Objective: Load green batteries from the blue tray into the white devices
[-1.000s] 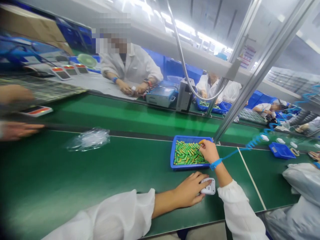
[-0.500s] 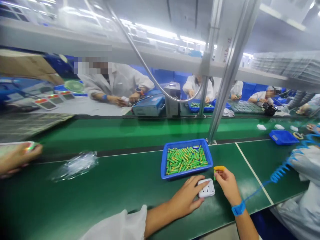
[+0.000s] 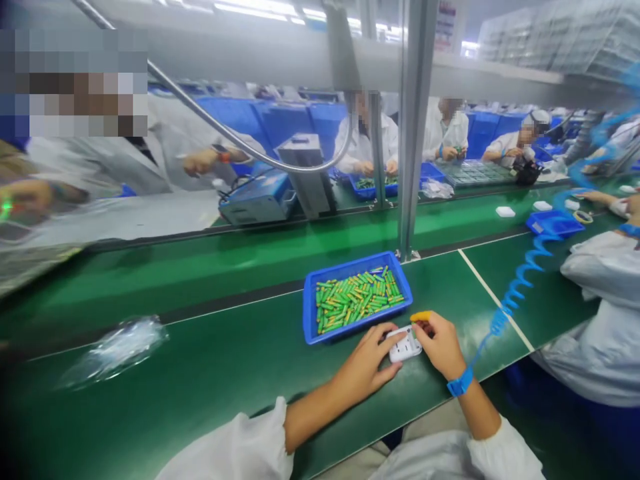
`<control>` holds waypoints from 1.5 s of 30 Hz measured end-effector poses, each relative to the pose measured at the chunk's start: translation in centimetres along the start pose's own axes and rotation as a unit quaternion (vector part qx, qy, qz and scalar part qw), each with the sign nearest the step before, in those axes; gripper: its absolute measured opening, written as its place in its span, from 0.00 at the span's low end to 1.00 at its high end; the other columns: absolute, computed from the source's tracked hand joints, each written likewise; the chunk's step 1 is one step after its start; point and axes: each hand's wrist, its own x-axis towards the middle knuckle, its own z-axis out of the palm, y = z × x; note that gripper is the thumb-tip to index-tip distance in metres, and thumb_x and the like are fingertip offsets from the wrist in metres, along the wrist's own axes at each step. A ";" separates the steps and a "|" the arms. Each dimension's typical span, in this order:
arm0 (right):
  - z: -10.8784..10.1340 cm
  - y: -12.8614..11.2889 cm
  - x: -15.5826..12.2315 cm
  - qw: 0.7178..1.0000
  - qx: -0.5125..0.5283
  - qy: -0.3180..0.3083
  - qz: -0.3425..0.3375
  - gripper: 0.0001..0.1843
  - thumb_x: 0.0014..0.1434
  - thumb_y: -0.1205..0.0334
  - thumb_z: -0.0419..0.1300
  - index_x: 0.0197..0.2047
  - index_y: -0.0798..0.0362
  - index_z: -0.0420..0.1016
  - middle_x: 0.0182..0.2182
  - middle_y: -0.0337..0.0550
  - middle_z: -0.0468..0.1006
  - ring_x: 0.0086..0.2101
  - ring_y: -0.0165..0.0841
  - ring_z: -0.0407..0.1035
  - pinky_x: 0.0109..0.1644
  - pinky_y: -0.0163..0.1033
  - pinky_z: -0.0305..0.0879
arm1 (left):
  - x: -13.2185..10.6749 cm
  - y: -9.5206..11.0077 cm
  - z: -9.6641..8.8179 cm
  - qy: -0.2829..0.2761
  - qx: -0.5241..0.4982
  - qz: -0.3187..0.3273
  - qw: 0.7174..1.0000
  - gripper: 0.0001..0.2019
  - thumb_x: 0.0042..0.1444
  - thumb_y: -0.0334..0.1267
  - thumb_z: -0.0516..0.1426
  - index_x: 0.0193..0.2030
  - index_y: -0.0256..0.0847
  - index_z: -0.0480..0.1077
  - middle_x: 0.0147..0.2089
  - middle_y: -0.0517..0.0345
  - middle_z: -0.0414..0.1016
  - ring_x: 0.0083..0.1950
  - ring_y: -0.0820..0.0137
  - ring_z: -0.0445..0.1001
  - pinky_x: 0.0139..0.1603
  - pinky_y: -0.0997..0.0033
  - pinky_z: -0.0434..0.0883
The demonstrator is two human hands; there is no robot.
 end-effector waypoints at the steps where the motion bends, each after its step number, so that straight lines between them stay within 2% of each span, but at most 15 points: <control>1: -0.1 -0.3 0.1 1.000 -0.010 -0.005 -0.002 0.14 0.68 0.52 0.65 0.49 0.50 0.86 0.41 0.46 0.88 0.38 0.40 0.81 0.44 0.43 0.76 | 0.1 0.0 -0.1 0.000 -0.002 -0.001 1.000 0.35 0.65 0.32 0.66 0.78 0.51 0.65 0.71 0.47 0.67 0.69 0.52 0.69 0.73 0.46 0.70; 6: -0.9 -1.7 0.0 0.993 -0.100 -0.028 -0.055 0.11 0.70 0.57 0.62 0.45 0.49 0.87 0.36 0.43 0.85 0.35 0.38 0.78 0.40 0.41 0.72 | 0.3 0.1 -0.4 0.008 0.001 -0.003 1.000 0.36 0.65 0.31 0.68 0.78 0.52 0.65 0.70 0.47 0.68 0.68 0.53 0.70 0.72 0.48 0.71; 11: -1.0 -2.4 -0.2 0.978 -0.165 -0.022 -0.128 0.13 0.75 0.60 0.59 0.44 0.49 0.86 0.34 0.44 0.82 0.35 0.38 0.77 0.40 0.41 0.73 | 0.4 0.1 -0.3 0.025 0.019 0.017 0.999 0.37 0.65 0.30 0.68 0.78 0.52 0.66 0.68 0.47 0.69 0.65 0.53 0.72 0.68 0.49 0.74; 15: -0.6 -2.4 -1.1 0.963 -0.202 -0.020 -0.175 0.13 0.77 0.63 0.57 0.46 0.50 0.84 0.38 0.46 0.83 0.39 0.40 0.79 0.45 0.43 0.77 | 0.3 0.0 -0.2 0.035 0.036 0.032 0.998 0.38 0.65 0.30 0.69 0.79 0.52 0.64 0.66 0.47 0.70 0.63 0.53 0.73 0.66 0.49 0.76; 20: -0.2 -2.2 -3.0 0.943 -0.263 -0.016 -0.202 0.13 0.79 0.62 0.55 0.49 0.51 0.83 0.48 0.53 0.84 0.47 0.44 0.81 0.54 0.50 0.80 | 0.2 0.1 0.1 0.036 0.053 0.030 0.998 0.35 0.66 0.32 0.68 0.78 0.49 0.65 0.67 0.45 0.70 0.64 0.52 0.72 0.66 0.47 0.77; 24: -0.5 -2.9 -3.5 0.934 -0.290 -0.034 -0.205 0.15 0.80 0.62 0.53 0.48 0.51 0.83 0.49 0.54 0.84 0.47 0.45 0.80 0.54 0.52 0.80 | 0.3 0.0 0.0 0.034 0.053 0.034 0.997 0.35 0.67 0.31 0.67 0.79 0.49 0.65 0.67 0.44 0.69 0.65 0.52 0.72 0.67 0.47 0.76; 28: -1.7 -4.3 -1.6 0.942 -0.263 -0.060 -0.199 0.13 0.78 0.60 0.56 0.50 0.50 0.84 0.43 0.49 0.85 0.42 0.42 0.81 0.47 0.46 0.80 | 0.4 0.1 -0.3 0.035 0.053 0.038 0.997 0.36 0.67 0.33 0.67 0.79 0.52 0.64 0.66 0.46 0.70 0.64 0.52 0.73 0.66 0.47 0.77; 31: -1.8 -5.0 2.2 0.947 -0.218 -0.067 -0.226 0.13 0.77 0.60 0.59 0.56 0.48 0.84 0.46 0.48 0.86 0.45 0.41 0.82 0.49 0.44 0.78 | 0.4 0.1 -0.3 0.038 0.057 0.031 0.997 0.35 0.67 0.35 0.68 0.78 0.51 0.65 0.67 0.45 0.70 0.64 0.51 0.73 0.67 0.45 0.76; 33: -0.4 -5.7 5.9 0.941 -0.212 -0.099 -0.243 0.13 0.77 0.60 0.60 0.59 0.47 0.84 0.48 0.48 0.87 0.48 0.41 0.82 0.53 0.44 0.77 | 0.4 0.1 -0.3 0.037 0.060 0.030 0.997 0.34 0.68 0.37 0.68 0.78 0.50 0.66 0.67 0.45 0.70 0.64 0.50 0.73 0.67 0.44 0.76; 35: 2.1 -6.8 9.9 0.926 -0.251 -0.154 -0.237 0.12 0.77 0.60 0.61 0.57 0.48 0.84 0.48 0.47 0.87 0.48 0.40 0.81 0.56 0.44 0.75 | 0.4 0.1 -0.2 0.036 0.060 0.033 0.997 0.33 0.68 0.39 0.67 0.77 0.50 0.66 0.66 0.44 0.70 0.64 0.50 0.73 0.67 0.44 0.76; 38: 6.6 -8.9 14.6 0.878 -0.365 -0.237 -0.199 0.09 0.75 0.62 0.64 0.52 0.52 0.85 0.48 0.49 0.87 0.50 0.40 0.80 0.58 0.43 0.72 | 0.5 0.0 -0.3 0.035 0.061 0.035 0.997 0.33 0.68 0.39 0.68 0.77 0.49 0.66 0.66 0.44 0.70 0.63 0.50 0.73 0.67 0.45 0.76; 40: 9.1 -10.2 16.2 0.855 -0.406 -0.262 -0.189 0.06 0.72 0.66 0.66 0.48 0.55 0.85 0.46 0.52 0.87 0.49 0.42 0.81 0.58 0.43 0.71 | 0.6 0.1 -0.4 0.031 0.064 0.032 0.997 0.32 0.68 0.39 0.68 0.76 0.48 0.67 0.66 0.44 0.70 0.63 0.50 0.73 0.67 0.46 0.76; 42: 10.5 -11.2 16.6 0.848 -0.416 -0.266 -0.192 0.06 0.68 0.72 0.66 0.46 0.56 0.85 0.45 0.55 0.87 0.49 0.44 0.81 0.56 0.42 0.71 | 0.6 0.1 -0.3 0.025 0.069 0.031 0.997 0.33 0.67 0.40 0.69 0.76 0.46 0.67 0.66 0.43 0.71 0.62 0.50 0.74 0.65 0.46 0.77; 45: 10.8 -12.4 16.0 0.841 -0.426 -0.269 -0.197 0.12 0.66 0.77 0.63 0.46 0.56 0.85 0.43 0.54 0.88 0.46 0.42 0.81 0.53 0.41 0.72 | 0.8 0.0 -0.1 0.020 0.081 0.028 0.996 0.35 0.65 0.41 0.71 0.76 0.44 0.67 0.65 0.42 0.71 0.61 0.49 0.74 0.64 0.45 0.77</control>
